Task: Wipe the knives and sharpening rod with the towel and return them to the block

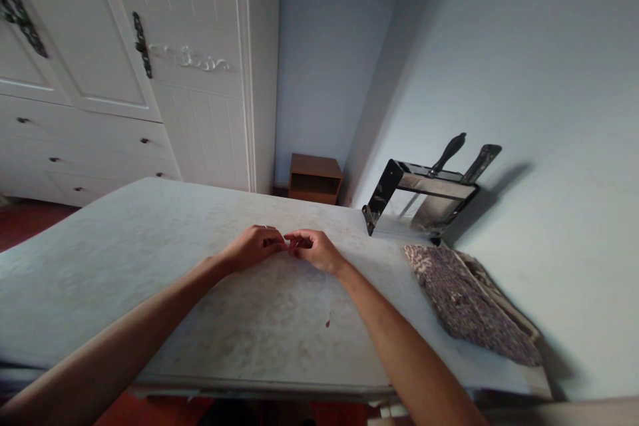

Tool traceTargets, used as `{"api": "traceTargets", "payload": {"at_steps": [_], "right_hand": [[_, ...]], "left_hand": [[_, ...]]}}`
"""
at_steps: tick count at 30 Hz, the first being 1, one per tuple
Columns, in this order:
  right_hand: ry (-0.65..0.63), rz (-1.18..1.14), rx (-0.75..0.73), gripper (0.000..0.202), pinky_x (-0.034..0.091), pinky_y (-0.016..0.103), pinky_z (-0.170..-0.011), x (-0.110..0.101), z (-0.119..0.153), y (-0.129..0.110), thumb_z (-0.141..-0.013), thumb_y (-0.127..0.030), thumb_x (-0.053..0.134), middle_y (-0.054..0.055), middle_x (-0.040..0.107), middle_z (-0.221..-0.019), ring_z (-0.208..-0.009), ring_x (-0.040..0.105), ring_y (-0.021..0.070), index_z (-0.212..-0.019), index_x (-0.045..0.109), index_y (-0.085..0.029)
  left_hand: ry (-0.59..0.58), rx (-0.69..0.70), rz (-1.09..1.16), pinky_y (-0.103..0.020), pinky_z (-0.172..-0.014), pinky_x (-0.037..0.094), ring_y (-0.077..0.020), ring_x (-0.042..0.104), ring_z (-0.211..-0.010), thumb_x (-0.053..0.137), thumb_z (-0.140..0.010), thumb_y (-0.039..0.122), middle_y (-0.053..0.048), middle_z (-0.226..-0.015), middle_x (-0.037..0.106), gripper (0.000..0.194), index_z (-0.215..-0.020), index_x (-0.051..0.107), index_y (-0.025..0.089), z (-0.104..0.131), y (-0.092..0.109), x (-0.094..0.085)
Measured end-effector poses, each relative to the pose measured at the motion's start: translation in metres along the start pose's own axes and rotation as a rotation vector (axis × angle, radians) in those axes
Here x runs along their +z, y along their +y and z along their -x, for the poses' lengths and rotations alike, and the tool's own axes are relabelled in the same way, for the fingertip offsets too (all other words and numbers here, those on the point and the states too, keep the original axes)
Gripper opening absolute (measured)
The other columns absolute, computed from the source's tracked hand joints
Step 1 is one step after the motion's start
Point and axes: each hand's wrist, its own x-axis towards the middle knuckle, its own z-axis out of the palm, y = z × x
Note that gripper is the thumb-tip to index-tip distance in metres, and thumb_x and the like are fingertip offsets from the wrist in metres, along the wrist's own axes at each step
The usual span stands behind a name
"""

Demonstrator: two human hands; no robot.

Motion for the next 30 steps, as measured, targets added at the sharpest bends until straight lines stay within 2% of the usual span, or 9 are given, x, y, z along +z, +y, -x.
{"api": "traceTargets", "payload": {"at_steps": [9, 13, 23, 30], "right_hand": [[-0.033, 0.056, -0.011, 0.035, 0.046, 0.026, -0.068, -0.0001, -0.0012, -0.0022, -0.067, -0.018, 0.069, -0.001, 0.064, -0.076, -0.068, 0.057, 0.0112, -0.103, 0.072, -0.017], [-0.07, 0.065, -0.01, 0.036, 0.044, 0.026, -0.067, -0.0025, -0.0005, -0.0018, -0.067, -0.015, 0.064, -0.002, 0.062, -0.073, -0.067, 0.057, 0.011, -0.102, 0.072, -0.017], [-0.053, 0.097, -0.038, 0.038, 0.048, 0.03, -0.074, -0.003, 0.0015, 0.0023, -0.07, -0.025, 0.07, 0.002, 0.067, -0.081, -0.075, 0.062, 0.0146, -0.107, 0.068, -0.016], [-0.012, 0.16, -0.088, 0.032, 0.047, 0.029, -0.073, 0.0017, 0.0031, 0.0032, -0.072, -0.024, 0.067, 0.001, 0.065, -0.08, -0.074, 0.059, 0.014, -0.103, 0.071, -0.018]], "left_hand": [[-0.01, -0.015, -0.038, -0.022, -0.065, 0.041, -0.0143, 0.062, -0.071, 0.063, -0.087, 0.034, -0.004, -0.08, 0.071, 0.021, -0.081, 0.072, 0.017, -0.0002, -0.0004, 0.0027], [-0.024, 0.007, -0.022, -0.023, -0.069, 0.042, -0.015, 0.064, -0.075, 0.061, -0.088, 0.031, -0.004, -0.081, 0.072, 0.02, -0.082, 0.073, 0.017, -0.0009, -0.0012, 0.0017], [-0.01, -0.033, -0.019, -0.023, -0.071, 0.043, -0.0154, 0.065, -0.077, 0.061, -0.087, 0.026, -0.004, -0.084, 0.073, 0.015, -0.084, 0.074, 0.018, 0.0005, -0.0005, 0.0009], [-0.016, -0.027, -0.106, -0.023, -0.069, 0.041, -0.0151, 0.063, -0.075, 0.06, -0.088, 0.026, -0.004, -0.081, 0.071, 0.016, -0.08, 0.072, 0.018, 0.002, 0.002, 0.0057]]}}
